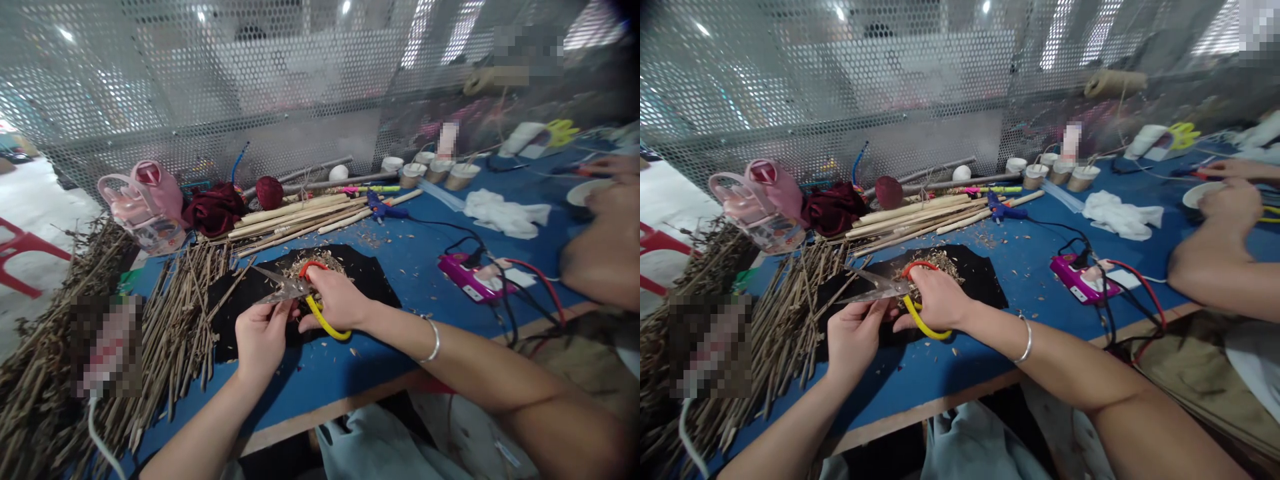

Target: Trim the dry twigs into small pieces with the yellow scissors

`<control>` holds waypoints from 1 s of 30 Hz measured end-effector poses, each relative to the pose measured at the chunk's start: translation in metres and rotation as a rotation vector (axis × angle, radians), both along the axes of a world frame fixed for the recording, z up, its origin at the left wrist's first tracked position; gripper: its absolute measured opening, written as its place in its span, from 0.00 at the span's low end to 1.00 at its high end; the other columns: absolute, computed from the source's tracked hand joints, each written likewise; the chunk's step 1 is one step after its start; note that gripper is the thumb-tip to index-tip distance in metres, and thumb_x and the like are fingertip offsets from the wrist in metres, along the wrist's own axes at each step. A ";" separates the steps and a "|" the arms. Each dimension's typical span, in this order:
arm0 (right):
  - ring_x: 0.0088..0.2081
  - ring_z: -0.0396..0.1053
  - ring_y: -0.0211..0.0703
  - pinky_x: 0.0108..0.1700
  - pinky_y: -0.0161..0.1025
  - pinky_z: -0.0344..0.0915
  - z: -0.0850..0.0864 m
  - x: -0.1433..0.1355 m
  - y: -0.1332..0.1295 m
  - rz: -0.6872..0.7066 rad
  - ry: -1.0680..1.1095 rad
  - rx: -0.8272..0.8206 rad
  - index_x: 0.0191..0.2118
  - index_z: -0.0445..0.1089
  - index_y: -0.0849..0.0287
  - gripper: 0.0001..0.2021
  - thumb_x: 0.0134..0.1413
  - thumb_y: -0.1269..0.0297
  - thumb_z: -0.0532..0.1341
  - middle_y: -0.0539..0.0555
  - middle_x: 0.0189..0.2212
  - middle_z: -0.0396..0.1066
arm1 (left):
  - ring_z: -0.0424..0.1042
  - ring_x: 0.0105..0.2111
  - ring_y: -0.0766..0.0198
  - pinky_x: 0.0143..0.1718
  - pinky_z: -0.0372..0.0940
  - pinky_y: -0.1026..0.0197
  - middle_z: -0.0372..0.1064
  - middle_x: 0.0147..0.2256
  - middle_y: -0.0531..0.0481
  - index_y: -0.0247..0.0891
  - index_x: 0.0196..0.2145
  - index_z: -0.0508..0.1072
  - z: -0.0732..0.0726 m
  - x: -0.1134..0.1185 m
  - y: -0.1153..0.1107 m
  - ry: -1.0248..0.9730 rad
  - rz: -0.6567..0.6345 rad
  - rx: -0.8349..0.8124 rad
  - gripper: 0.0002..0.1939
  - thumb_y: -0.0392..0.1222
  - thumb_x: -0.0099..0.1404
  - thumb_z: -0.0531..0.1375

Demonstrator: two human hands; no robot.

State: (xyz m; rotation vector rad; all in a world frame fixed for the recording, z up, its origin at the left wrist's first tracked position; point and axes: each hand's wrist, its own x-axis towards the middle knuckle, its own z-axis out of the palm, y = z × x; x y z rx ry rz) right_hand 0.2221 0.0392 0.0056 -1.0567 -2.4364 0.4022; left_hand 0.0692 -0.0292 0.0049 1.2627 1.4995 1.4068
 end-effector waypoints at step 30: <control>0.18 0.53 0.32 0.21 0.31 0.46 0.031 0.032 -0.016 -0.037 -0.191 -0.365 0.24 0.61 0.59 0.23 0.44 0.40 0.55 0.46 0.17 0.58 | 0.56 0.16 0.71 0.18 0.54 0.69 0.54 0.14 0.57 0.37 0.21 0.63 -0.006 -0.005 0.006 0.049 -0.138 0.044 0.14 0.44 0.61 0.49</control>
